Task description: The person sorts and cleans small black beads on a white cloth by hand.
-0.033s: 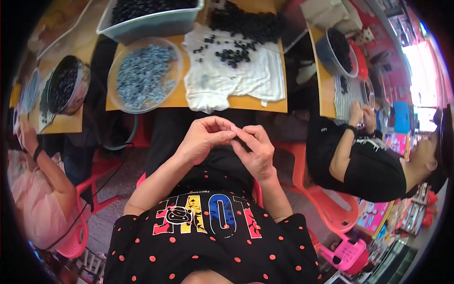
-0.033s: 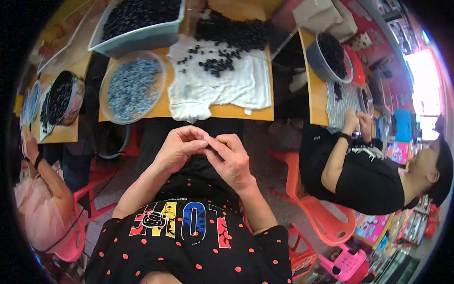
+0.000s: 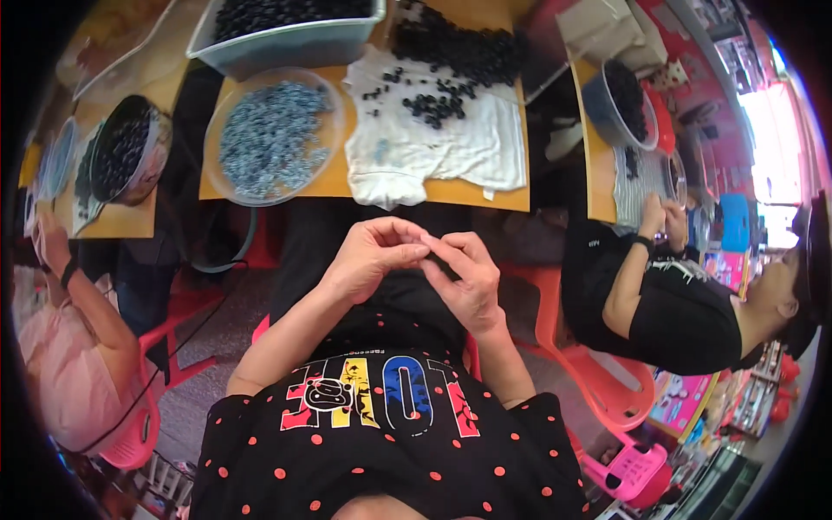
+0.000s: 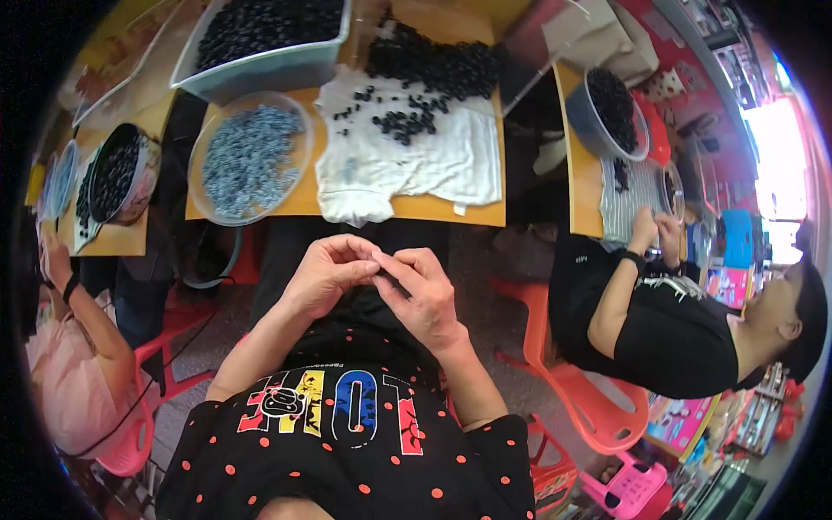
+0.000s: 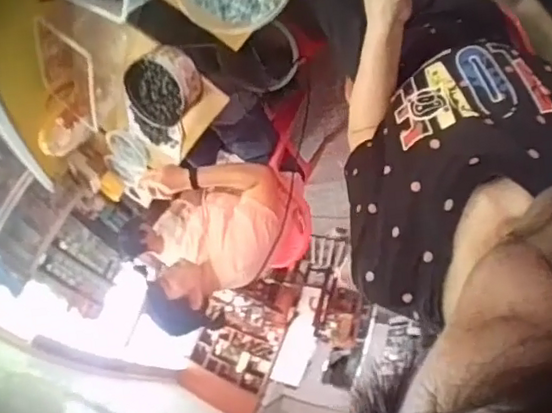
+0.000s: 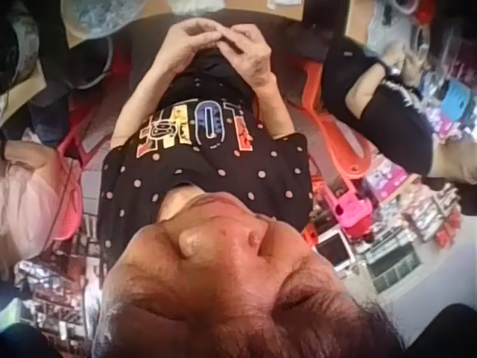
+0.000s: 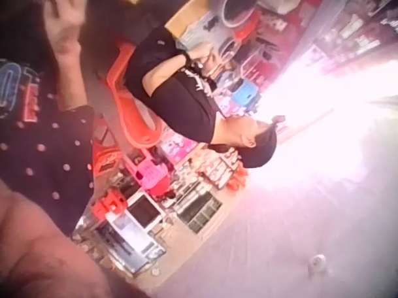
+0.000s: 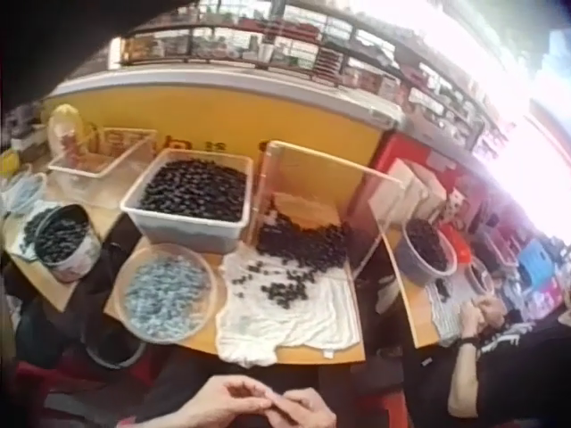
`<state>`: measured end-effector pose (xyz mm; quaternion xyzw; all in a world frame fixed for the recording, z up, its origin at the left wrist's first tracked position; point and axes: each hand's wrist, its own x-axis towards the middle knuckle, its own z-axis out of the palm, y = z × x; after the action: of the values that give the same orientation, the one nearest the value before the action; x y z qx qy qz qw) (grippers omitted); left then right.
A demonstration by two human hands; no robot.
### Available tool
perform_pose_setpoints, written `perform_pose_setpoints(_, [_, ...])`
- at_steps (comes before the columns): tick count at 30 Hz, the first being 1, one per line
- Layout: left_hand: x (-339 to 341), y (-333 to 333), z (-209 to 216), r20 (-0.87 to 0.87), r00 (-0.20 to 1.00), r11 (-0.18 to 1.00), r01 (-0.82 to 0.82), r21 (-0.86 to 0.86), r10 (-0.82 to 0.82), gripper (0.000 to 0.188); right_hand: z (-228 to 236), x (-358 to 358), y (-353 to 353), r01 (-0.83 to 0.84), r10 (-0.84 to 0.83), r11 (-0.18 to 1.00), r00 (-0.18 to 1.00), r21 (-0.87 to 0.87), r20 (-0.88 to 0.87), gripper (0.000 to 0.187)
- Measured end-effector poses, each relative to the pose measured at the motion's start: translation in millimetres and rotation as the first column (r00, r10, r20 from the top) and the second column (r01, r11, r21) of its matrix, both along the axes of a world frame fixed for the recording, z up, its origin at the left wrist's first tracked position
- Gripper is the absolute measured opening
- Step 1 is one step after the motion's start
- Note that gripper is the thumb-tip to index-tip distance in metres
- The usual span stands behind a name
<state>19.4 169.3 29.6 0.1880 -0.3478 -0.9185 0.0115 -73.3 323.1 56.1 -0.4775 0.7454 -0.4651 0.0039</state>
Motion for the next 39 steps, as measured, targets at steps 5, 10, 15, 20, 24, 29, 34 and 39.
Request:
perform_pose_setpoints(5, [41.3,-23.5,-20.5,0.109,0.990,0.970,-0.113,0.213,0.091,0.017,-17.8,-18.6,-27.1,-0.157,0.141,0.987,0.916,0.013,0.376,0.033])
perform_pose_setpoints(10, [50.4,-36.4,-36.2,0.116,0.977,0.936,-0.207,0.284,0.180,0.020,-41.3,-80.5,-63.5,0.217,-0.246,0.962,0.953,0.166,0.175,0.017])
perform_pose_setpoints(15, [47.6,-37.8,-34.2,0.067,0.974,0.937,-0.229,0.263,0.219,0.022,-54.0,-111.7,-91.4,0.190,-0.197,0.968,0.980,0.166,0.029,0.018])
perform_pose_setpoints(20, [46.0,-39.9,-31.9,0.063,0.973,0.928,-0.229,0.295,0.220,0.022,-71.7,-130.0,-116.1,0.139,-0.099,0.984,0.946,0.109,-0.308,0.017])
perform_pose_setpoints(24, [50.4,-43.3,-32.5,0.047,0.967,0.916,-0.251,0.313,0.249,0.020,-80.5,-147.7,-114.4,0.278,-0.221,0.947,0.928,0.162,-0.300,0.014])
perform_pose_setpoints(29, [46.0,-44.5,-34.7,0.062,0.960,0.896,-0.277,0.347,0.272,0.019,-91.4,-153.3,-119.3,0.190,-0.113,0.964,0.925,0.185,-0.362,0.015])
perform_pose_setpoints(34, [41.6,-46.9,-28.4,0.022,0.962,0.907,-0.264,0.327,0.272,0.020,-92.8,-152.8,-130.5,0.176,-0.063,0.957,0.903,0.231,-0.424,0.015])
perform_pose_setpoints(39, [38.3,-60.6,-20.0,-0.017,0.948,0.906,-0.298,0.302,0.318,0.022,-65.2,-128.8,-129.2,0.124,-0.082,0.983,0.956,0.134,-0.282,0.011])
